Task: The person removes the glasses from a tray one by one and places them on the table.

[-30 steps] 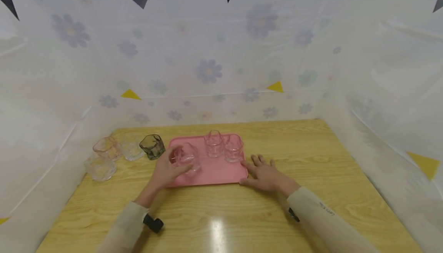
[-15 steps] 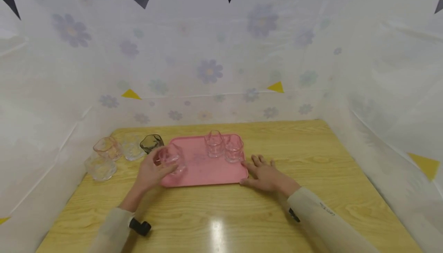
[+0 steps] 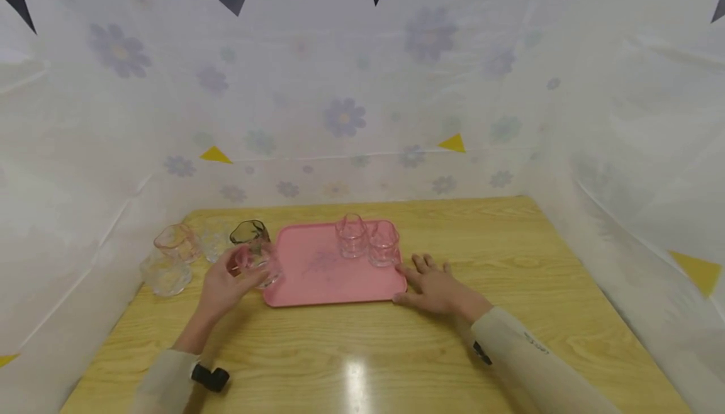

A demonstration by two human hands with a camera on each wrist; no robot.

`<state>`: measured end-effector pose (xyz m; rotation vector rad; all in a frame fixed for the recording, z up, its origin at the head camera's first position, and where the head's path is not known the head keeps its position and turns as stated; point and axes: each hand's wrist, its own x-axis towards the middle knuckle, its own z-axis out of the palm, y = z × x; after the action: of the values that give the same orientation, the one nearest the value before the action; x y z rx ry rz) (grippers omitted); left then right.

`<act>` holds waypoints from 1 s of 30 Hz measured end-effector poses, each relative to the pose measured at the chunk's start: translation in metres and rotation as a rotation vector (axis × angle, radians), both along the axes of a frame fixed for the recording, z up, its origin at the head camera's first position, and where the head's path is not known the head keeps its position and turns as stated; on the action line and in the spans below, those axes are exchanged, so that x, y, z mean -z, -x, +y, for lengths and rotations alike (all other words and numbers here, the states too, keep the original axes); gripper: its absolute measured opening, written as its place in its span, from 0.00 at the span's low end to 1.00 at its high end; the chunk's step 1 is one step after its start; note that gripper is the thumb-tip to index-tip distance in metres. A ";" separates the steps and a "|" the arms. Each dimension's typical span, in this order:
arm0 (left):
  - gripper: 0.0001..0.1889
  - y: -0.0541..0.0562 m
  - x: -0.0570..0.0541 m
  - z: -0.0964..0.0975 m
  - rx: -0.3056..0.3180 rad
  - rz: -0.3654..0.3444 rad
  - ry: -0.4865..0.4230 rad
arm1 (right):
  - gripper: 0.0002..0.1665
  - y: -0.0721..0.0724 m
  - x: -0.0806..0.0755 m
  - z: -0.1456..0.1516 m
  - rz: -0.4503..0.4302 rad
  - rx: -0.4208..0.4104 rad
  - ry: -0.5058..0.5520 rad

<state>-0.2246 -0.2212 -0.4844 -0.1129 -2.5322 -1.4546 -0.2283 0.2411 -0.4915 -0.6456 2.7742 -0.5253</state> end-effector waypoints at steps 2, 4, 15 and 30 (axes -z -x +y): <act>0.43 -0.001 0.001 -0.005 -0.007 -0.010 0.001 | 0.51 0.000 0.000 0.000 0.001 0.003 0.002; 0.44 -0.002 0.001 -0.009 -0.016 -0.019 0.000 | 0.51 0.000 -0.001 0.000 0.003 0.002 0.006; 0.44 -0.010 0.002 -0.027 -0.078 -0.013 0.008 | 0.51 0.001 0.002 0.001 0.000 -0.009 -0.006; 0.43 -0.011 0.004 -0.052 -0.157 -0.009 0.036 | 0.51 0.000 -0.001 0.001 0.000 -0.005 0.001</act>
<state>-0.2138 -0.2728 -0.4886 0.0851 -2.5117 -1.3534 -0.2279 0.2416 -0.4903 -0.6533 2.7718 -0.5254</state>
